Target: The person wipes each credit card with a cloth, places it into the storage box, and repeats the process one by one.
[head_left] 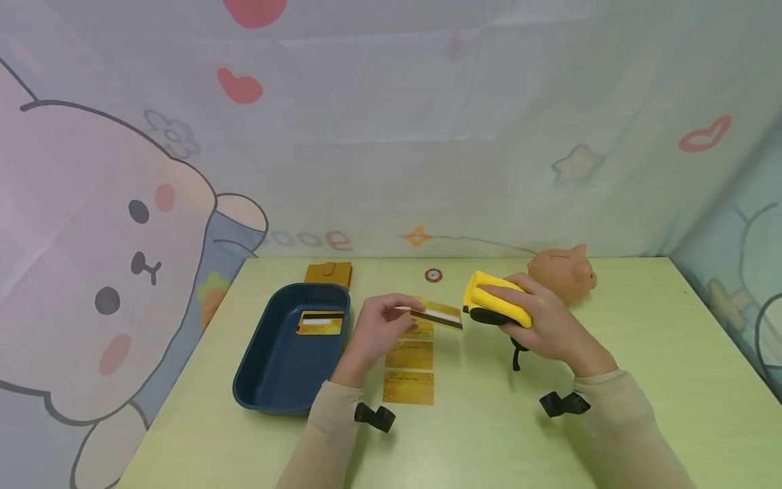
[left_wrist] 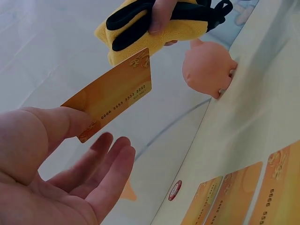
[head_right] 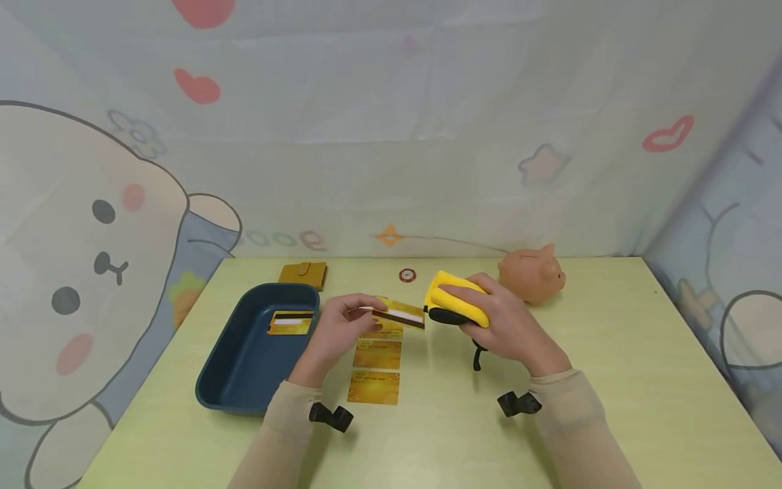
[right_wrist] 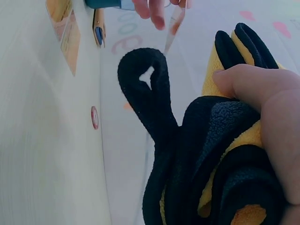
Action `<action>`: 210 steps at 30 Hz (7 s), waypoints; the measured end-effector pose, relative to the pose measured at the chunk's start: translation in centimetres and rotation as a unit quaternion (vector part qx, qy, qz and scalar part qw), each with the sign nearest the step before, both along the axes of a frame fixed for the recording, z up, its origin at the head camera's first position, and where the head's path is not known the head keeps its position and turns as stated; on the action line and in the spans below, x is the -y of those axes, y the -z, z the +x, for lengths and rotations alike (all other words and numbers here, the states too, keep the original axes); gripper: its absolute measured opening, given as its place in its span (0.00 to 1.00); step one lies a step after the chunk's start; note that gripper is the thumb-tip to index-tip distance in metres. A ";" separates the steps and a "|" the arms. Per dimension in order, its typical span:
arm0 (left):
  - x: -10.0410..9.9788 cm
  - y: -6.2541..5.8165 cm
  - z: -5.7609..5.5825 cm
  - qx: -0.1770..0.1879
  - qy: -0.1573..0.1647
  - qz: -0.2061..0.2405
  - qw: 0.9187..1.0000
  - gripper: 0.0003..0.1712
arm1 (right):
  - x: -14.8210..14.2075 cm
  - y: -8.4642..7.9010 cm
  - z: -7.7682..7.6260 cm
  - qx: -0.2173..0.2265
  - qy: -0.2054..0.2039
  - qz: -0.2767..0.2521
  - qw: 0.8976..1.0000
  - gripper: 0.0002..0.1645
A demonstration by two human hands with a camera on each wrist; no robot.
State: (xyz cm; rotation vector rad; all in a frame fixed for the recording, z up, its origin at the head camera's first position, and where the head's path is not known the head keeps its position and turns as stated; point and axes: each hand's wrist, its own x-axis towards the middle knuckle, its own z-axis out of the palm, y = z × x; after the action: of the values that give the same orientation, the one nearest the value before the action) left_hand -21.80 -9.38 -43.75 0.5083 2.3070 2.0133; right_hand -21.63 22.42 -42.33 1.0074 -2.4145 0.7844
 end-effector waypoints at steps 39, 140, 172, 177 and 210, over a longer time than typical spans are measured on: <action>-1.1 0.5 0.2 0.079 0.078 0.005 0.994 0.39 | 1.7 0.0 0.5 -0.004 -0.025 -0.003 1.000 0.45; 0.1 -2.5 1.3 0.029 -0.064 -0.021 0.997 0.31 | 0.6 0.6 -0.1 -0.028 0.037 0.057 0.997 0.42; 12.4 -7.9 1.8 0.020 -0.077 -0.153 0.985 0.30 | 0.6 0.8 0.0 -0.017 0.033 0.047 0.998 0.42; 14.2 -7.9 1.4 0.028 -0.087 -0.176 0.980 0.30 | 0.6 0.7 0.0 -0.017 0.033 0.048 0.998 0.42; 20.2 -2.7 -0.3 0.177 -0.064 -0.256 0.948 0.30 | 0.6 0.9 -0.2 -0.022 0.027 0.053 0.998 0.42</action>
State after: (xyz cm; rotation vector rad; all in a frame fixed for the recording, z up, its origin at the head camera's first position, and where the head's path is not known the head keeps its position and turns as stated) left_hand -22.10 -29.55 -41.01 -0.0344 2.5218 1.3084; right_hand -21.84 21.77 -43.23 0.9841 -2.4566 0.6158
